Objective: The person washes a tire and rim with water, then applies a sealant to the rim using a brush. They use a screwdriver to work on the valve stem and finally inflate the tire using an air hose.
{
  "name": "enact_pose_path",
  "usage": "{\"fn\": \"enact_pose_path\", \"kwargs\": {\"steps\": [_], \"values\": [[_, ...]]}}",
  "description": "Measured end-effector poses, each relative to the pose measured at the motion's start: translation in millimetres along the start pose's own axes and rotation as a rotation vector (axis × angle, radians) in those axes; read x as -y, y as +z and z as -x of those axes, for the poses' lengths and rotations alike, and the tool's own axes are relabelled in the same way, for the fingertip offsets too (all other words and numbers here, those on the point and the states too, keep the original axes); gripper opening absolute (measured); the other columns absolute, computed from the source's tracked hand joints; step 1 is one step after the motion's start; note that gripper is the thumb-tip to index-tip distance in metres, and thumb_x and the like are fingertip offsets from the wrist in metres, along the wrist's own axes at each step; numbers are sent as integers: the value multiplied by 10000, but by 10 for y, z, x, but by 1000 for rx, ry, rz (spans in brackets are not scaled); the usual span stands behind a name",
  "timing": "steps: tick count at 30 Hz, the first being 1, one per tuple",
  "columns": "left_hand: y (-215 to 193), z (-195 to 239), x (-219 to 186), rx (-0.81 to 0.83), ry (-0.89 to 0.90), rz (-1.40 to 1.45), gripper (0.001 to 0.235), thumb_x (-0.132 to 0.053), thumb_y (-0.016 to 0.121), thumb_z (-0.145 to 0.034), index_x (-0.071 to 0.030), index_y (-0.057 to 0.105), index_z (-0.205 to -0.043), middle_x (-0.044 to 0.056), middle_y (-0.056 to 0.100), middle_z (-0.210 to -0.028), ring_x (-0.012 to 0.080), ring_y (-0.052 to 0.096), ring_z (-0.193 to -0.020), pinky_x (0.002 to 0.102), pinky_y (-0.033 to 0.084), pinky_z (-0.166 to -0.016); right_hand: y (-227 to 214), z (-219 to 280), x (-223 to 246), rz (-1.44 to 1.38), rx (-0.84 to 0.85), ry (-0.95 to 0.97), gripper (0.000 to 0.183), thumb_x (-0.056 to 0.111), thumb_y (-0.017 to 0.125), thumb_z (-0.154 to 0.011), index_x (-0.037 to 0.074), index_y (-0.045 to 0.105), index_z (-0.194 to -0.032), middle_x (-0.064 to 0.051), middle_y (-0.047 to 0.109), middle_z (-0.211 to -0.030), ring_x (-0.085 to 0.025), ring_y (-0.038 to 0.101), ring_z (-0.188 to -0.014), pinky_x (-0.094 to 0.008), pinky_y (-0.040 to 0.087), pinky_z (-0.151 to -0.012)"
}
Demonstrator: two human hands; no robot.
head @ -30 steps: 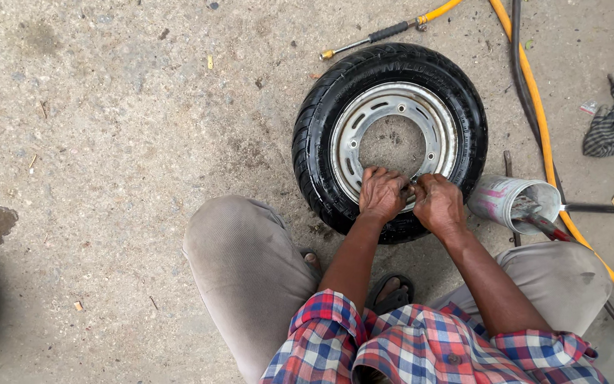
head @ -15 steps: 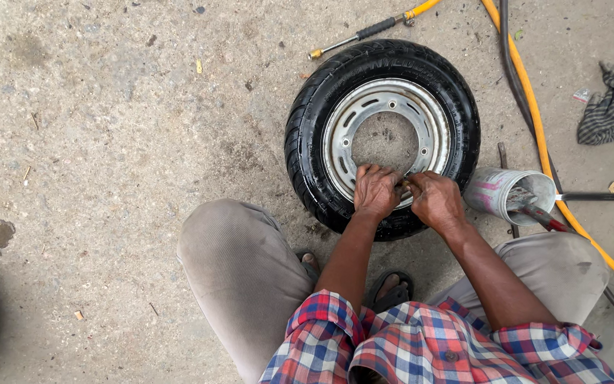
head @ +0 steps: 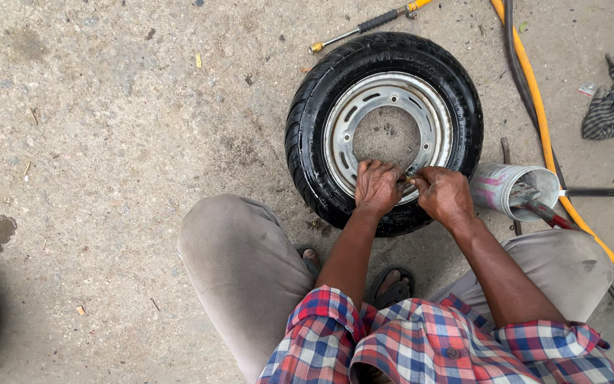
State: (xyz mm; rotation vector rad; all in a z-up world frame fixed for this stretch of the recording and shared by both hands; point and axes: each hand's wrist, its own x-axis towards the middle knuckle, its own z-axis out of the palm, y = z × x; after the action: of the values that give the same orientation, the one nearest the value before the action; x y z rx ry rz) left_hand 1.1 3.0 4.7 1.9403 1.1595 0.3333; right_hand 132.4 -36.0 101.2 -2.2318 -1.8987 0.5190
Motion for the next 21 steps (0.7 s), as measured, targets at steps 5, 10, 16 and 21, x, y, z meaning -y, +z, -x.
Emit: {"fn": "enact_pose_path", "kwargs": {"steps": [5,10,16,21], "values": [[-15,10,-36,-9,-10,10,202,-318,798,-832,-184,791,-983,3,756,-1053,186,637,-1097,388,318,-1145,15,-6,-32,17,61,61,120,113,766,-918,18,791,-987,-156,774,-877,-250,749,-697,-377,613,-654],[-66,17,-33,21,-4,-9,165,-275,801,-826,-177,783,-958,12,744,-1046,185,632,-1082,388,324,-1117,24,0,-87,21,65,52,128,118,769,-915,23,796,-997,-154,782,-901,-248,756,-717,-380,618,-675],[-39,-9,-34,12,-5,3,129,-240,802,-828,-184,786,-943,1,742,-1021,184,632,-1069,388,324,-1119,10,17,-80,-11,39,72,137,105,768,-923,15,794,-1024,-166,780,-934,-256,764,-753,-378,619,-698],[-5,2,-26,17,-10,4,188,-188,811,-772,-202,797,-959,-8,746,-1034,177,635,-1075,377,329,-1118,-35,34,-56,-8,32,94,174,84,772,-898,9,793,-1054,-189,776,-973,-269,763,-797,-385,616,-715]]}}
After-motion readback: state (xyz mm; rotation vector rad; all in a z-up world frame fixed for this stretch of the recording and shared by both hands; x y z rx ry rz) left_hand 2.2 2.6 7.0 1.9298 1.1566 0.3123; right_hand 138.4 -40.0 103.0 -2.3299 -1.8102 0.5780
